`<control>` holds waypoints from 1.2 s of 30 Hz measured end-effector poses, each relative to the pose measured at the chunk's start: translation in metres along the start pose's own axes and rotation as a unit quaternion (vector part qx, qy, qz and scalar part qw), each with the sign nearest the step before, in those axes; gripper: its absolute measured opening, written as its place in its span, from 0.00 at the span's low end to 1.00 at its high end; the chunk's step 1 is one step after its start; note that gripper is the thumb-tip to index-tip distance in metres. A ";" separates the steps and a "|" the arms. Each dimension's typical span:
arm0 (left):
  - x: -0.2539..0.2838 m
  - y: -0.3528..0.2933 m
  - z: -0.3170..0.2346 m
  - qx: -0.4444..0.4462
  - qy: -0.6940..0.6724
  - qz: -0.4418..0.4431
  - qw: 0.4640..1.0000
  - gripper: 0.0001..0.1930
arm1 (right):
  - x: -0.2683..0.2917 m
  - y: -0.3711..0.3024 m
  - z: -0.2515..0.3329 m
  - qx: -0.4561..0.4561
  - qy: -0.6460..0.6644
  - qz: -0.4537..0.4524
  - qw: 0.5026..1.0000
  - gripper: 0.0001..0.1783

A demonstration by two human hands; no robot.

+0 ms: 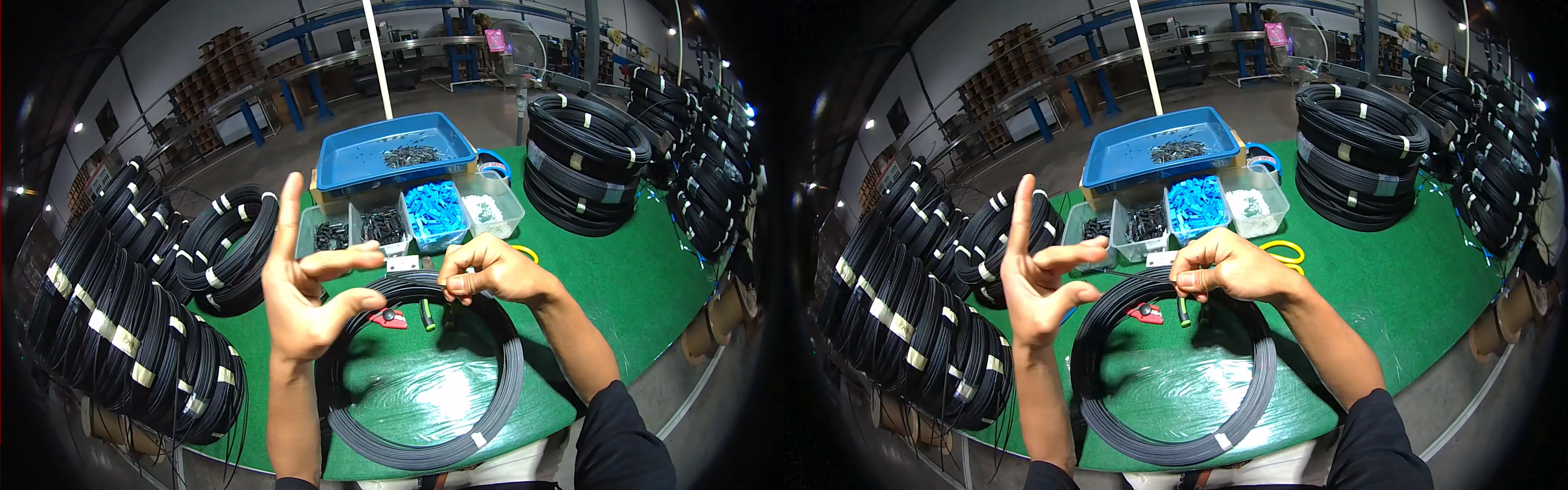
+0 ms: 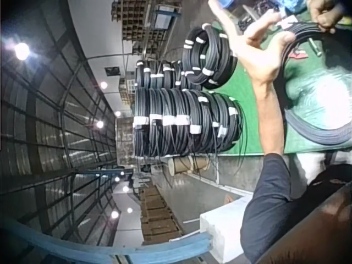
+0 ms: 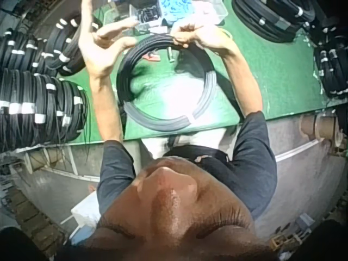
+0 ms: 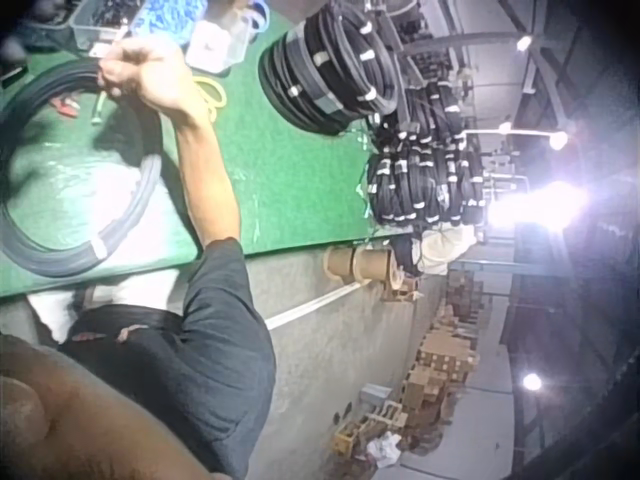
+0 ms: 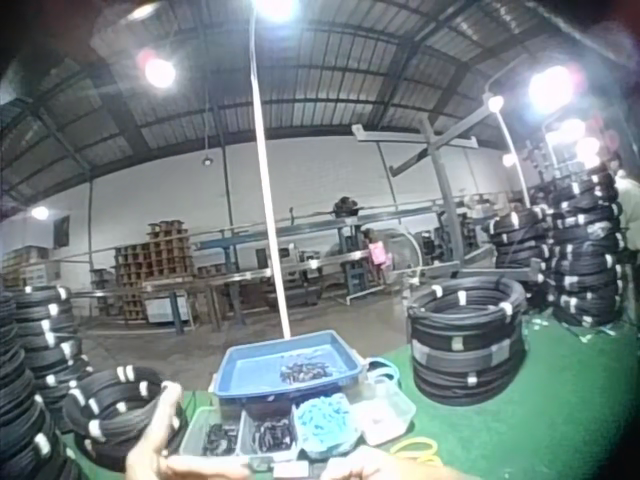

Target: The person assembles a cable connector by fitting plastic housing parts and a cover onto the wire by hand, stripping the wire using a wire stripper, and cutting the wire with pliers.

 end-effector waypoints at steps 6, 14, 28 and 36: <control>-0.010 0.001 -0.005 -0.027 0.026 -0.037 0.999 0.56 | -0.001 0.001 -0.002 -0.009 0.019 0.007 1.000 0.09; 0.002 -0.006 0.021 0.078 -0.010 -0.074 0.994 0.33 | -0.007 0.006 -0.005 0.061 0.066 -0.067 0.994 0.09; -0.038 -0.014 0.067 0.134 -0.159 0.048 0.977 0.10 | 0.021 -0.018 0.039 0.283 -0.162 -0.305 0.895 0.14; -0.065 -0.031 0.070 0.190 -0.169 0.224 0.941 0.11 | -0.017 -0.014 0.048 0.253 -0.178 -0.117 0.944 0.20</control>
Point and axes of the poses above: each hand's wrist, its own y-axis towards the middle knuckle, its own x-axis out of the back of the hand, z = x × y, the point moved 7 cm from there along y, towards the middle knuckle, and after that the axes turned 6 degrees about y, right-handed, at the moved point
